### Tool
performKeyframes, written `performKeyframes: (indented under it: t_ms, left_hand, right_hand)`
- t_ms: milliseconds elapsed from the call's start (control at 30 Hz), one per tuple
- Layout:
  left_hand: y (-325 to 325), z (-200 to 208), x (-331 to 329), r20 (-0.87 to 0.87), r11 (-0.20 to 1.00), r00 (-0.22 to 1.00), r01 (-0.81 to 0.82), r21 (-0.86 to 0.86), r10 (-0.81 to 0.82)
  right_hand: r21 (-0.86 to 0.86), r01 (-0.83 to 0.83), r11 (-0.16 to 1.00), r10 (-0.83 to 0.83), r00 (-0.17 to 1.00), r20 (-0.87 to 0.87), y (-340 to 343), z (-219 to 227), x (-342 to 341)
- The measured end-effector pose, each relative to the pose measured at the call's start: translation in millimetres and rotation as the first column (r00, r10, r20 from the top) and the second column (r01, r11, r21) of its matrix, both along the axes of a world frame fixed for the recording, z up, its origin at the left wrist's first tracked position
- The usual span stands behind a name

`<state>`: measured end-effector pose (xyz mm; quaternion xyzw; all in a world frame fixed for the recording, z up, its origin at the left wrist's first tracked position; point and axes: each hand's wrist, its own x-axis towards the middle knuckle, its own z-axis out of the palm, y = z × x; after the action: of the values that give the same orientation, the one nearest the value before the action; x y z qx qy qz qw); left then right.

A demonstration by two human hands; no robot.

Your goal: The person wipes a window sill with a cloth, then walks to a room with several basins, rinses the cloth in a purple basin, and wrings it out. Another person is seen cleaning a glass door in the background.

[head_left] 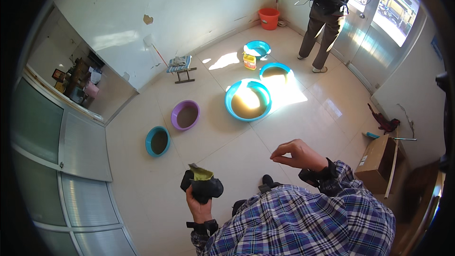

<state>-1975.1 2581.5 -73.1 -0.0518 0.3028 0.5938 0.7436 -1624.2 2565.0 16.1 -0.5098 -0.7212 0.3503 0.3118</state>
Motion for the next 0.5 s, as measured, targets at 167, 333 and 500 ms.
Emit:
performKeyframes:
  t_ms: [167, 333, 500]
  left_hand:
    - [43.4, -5.8, -35.7, -0.149, 0.982, 0.974, -0.159, 0.099, 0.173]
    - [91.0, -33.4, -103.5, -0.081, 0.962, 0.958, -0.272, 0.028, 0.274]
    - [206.2, -35.6, -130.7, -0.126, 0.981, 0.978, -0.154, 0.118, 0.169]
  right_hand:
    - [0.023, -0.2, 0.979, 0.2, 0.98, -0.01, 116.6, 2.5, -31.4]
    - [-0.057, -0.317, 0.947, 0.314, 0.948, -0.047, 204.2, -9.6, -99.0]
    - [-0.097, -0.315, 0.944, 0.315, 0.949, -0.016, 304.3, -7.5, -163.1]
